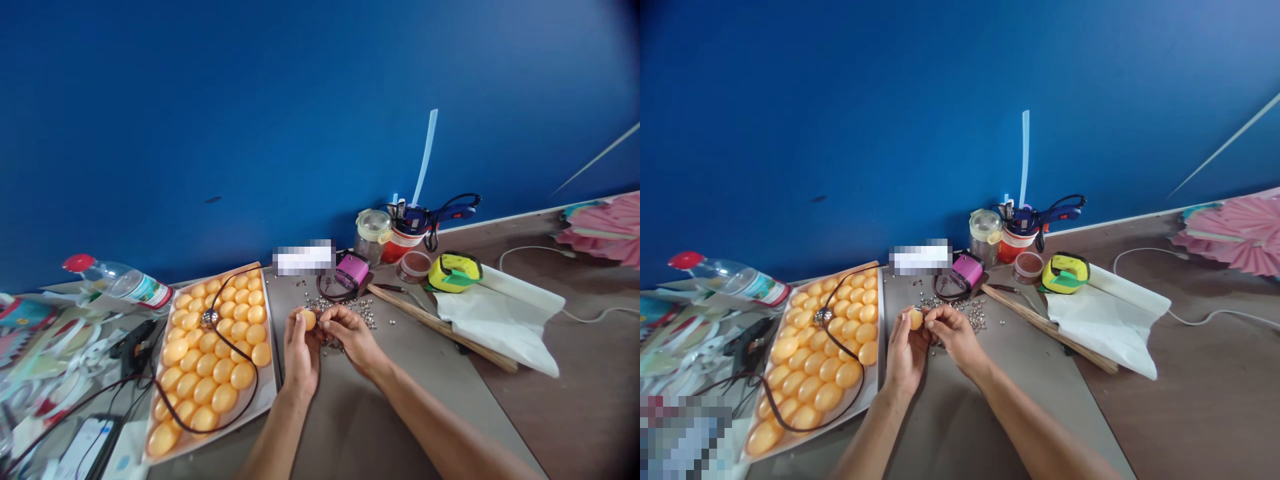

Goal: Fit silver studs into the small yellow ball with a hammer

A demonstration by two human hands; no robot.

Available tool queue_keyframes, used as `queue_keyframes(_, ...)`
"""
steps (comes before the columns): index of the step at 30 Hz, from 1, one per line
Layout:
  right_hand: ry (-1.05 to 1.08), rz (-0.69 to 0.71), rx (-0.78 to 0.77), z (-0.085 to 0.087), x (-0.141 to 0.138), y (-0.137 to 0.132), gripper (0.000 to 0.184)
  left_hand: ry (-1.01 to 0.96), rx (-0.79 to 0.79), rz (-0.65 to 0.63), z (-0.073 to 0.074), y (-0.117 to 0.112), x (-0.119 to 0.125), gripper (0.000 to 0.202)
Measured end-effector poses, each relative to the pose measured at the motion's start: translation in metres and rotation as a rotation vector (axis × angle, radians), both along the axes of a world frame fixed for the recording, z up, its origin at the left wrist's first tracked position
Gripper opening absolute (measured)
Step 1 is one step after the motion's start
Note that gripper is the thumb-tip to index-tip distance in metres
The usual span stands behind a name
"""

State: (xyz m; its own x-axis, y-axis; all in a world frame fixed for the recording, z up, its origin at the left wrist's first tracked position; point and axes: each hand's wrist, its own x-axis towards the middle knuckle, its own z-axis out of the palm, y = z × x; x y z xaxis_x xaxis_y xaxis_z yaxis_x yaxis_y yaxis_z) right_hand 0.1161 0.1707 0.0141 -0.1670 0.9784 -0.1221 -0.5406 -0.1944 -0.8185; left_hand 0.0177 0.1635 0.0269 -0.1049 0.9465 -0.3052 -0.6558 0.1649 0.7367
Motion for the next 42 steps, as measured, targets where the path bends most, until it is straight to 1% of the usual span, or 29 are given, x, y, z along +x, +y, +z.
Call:
queue_keyframes(6,-0.029,-0.016,0.013,0.001,0.001,0.002,0.017,-0.071,-0.014,-0.015,-0.003,0.001,-0.001,0.037)
queue_keyframes(13,-0.027,-0.037,-0.022,0.003,0.002,0.002,0.018,-0.017,-0.002,-0.046,-0.002,0.0,-0.001,0.036)
queue_keyframes(20,-0.015,-0.023,0.03,0.001,0.0,0.002,0.017,0.005,-0.001,-0.039,-0.005,-0.001,-0.001,0.035)
queue_keyframes(24,-0.06,-0.014,0.034,-0.003,0.0,0.003,0.017,0.027,-0.011,-0.042,-0.009,0.0,-0.002,0.035)
queue_keyframes(29,-0.089,0.039,0.003,-0.01,0.002,0.004,0.018,0.055,-0.032,-0.057,-0.011,-0.001,-0.002,0.035)
queue_keyframes(37,-0.056,0.016,-0.032,-0.002,0.003,0.003,0.02,0.017,-0.013,-0.046,-0.007,0.0,-0.001,0.038)
queue_keyframes(42,-0.057,0.023,-0.047,-0.003,0.003,0.003,0.02,0.019,-0.02,-0.046,-0.01,0.0,-0.001,0.038)
